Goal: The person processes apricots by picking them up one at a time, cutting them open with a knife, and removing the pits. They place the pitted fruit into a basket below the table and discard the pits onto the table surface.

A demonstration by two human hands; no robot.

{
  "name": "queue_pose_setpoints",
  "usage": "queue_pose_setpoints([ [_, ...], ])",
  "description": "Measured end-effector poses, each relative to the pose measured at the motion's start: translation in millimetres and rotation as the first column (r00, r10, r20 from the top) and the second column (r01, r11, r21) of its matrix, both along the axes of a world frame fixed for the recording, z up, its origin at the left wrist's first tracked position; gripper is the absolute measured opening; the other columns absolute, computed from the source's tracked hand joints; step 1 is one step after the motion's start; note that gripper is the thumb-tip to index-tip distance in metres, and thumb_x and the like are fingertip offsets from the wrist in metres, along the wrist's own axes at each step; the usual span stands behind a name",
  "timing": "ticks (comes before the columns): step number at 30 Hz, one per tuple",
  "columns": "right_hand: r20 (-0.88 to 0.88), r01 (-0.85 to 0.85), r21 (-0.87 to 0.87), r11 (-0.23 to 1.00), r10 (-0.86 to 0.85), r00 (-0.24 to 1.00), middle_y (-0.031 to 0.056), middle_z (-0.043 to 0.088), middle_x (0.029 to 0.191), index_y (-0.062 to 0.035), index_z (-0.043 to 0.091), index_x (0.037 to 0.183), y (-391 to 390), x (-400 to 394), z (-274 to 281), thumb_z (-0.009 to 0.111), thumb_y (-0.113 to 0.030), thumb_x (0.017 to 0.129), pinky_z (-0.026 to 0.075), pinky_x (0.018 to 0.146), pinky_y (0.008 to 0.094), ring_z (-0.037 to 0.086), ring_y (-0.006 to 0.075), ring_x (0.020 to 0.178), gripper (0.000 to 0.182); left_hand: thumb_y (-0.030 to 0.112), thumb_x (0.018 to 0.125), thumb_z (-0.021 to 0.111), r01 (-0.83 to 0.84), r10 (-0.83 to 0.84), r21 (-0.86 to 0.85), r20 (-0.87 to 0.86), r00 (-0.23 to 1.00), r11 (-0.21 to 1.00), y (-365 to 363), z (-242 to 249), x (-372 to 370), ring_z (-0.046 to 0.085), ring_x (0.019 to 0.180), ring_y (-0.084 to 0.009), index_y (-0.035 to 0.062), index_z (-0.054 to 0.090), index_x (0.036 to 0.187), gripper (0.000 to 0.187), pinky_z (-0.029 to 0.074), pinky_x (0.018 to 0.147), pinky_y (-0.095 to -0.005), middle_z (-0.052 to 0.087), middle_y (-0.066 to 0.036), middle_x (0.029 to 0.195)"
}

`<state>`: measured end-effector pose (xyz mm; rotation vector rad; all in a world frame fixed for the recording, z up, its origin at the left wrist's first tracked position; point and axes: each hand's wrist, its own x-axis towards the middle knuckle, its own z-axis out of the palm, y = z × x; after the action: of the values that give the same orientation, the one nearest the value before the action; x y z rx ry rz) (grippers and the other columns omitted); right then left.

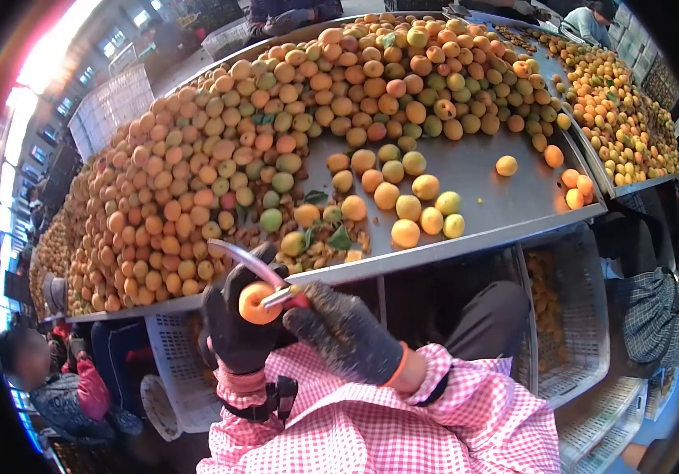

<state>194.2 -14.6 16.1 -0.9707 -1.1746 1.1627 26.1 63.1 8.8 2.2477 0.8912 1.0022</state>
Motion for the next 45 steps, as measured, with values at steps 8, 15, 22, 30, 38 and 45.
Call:
queue_pose_setpoints([
  [8,0.519,0.275,0.152,0.949,-0.314,0.795,0.0163,0.06,0.072,-0.0058,0.055,0.097,-46.5,-41.2,-0.5,0.063,-0.019,0.085,0.046,0.051,0.0406,0.06,0.0369,0.063,0.019,0.04,0.097,0.04,0.082,0.301,-0.6,0.509,0.806,0.796,-42.1,-21.2,-1.1,0.061,0.066,-0.0192,-0.0026,0.055,0.102,0.046,0.05,0.064,-0.0298,0.064,-0.011,0.078],
  [15,0.65,0.197,0.205,0.959,-0.284,0.705,0.0159,0.055,0.062,-0.0035,0.054,0.09,-58.5,-50.4,13.8,0.063,-0.02,0.085,0.043,0.047,0.0402,0.058,0.0362,0.057,0.02,0.044,0.094,0.04,0.186,0.304,-0.64,0.575,0.759,0.746,-57.1,-1.1,-12.9,0.062,0.069,-0.0258,-0.0032,0.054,0.106,0.051,0.052,0.062,-0.0339,0.063,-0.017,0.085],
  [22,0.808,0.179,0.339,0.924,-0.383,0.447,0.0124,0.049,0.054,-0.0041,0.05,0.08,-63.9,-66.0,14.7,0.062,-0.025,0.086,0.041,0.041,0.0392,0.055,0.0317,0.048,0.025,0.041,0.091,0.05,-0.053,0.246,-0.374,0.491,0.836,0.926,-73.2,-26.1,-32.2,0.061,0.086,-0.0189,0.0003,0.046,0.114,0.047,0.052,0.069,-0.0335,0.061,-0.013,0.097],
  [30,0.793,0.191,0.299,0.935,-0.354,0.495,0.0124,0.047,0.053,-0.0047,0.049,0.076,-51.9,-70.6,6.3,0.062,-0.025,0.086,0.039,0.038,0.0387,0.053,0.0312,0.044,0.025,0.036,0.085,0.058,-0.03,0.212,-0.338,0.514,0.831,0.941,-53.0,-1.9,-29.1,0.059,0.062,-0.0123,-0.0042,0.056,0.089,0.041,0.048,0.058,-0.0242,0.061,-0.004,0.07],
  [38,0.1,-0.272,0.065,0.96,0.265,0.959,0.0093,0.055,0.059,-0.0029,0.054,0.096,-29.9,-36.1,-8.4,0.058,-0.012,0.086,0.042,0.043,0.035,0.054,0.0257,0.046,0.015,0.038,0.089,0.056,-0.476,0.4,0.538,0.26,0.879,0.696,-42.6,1.4,-11.2,0.064,0.082,-0.0283,0.0001,0.031,0.138,0.066,0.053,0.072,-0.0354,0.059,-0.019,0.103],
  [45,0.533,0.2,0.199,0.959,-0.277,0.799,0.0144,0.053,0.054,-0.0044,0.05,0.084,-69.3,-32.6,-12.9,0.06,-0.027,0.087,0.042,0.042,0.0404,0.058,0.0317,0.049,0.025,0.053,0.093,0.039,0.229,0.492,-0.711,0.647,0.583,0.665,-54.1,19.5,16.3,0.064,0.069,-0.0232,-0.0063,0.045,0.124,0.067,0.054,0.057,-0.0292,0.062,-0.02,0.094],
])
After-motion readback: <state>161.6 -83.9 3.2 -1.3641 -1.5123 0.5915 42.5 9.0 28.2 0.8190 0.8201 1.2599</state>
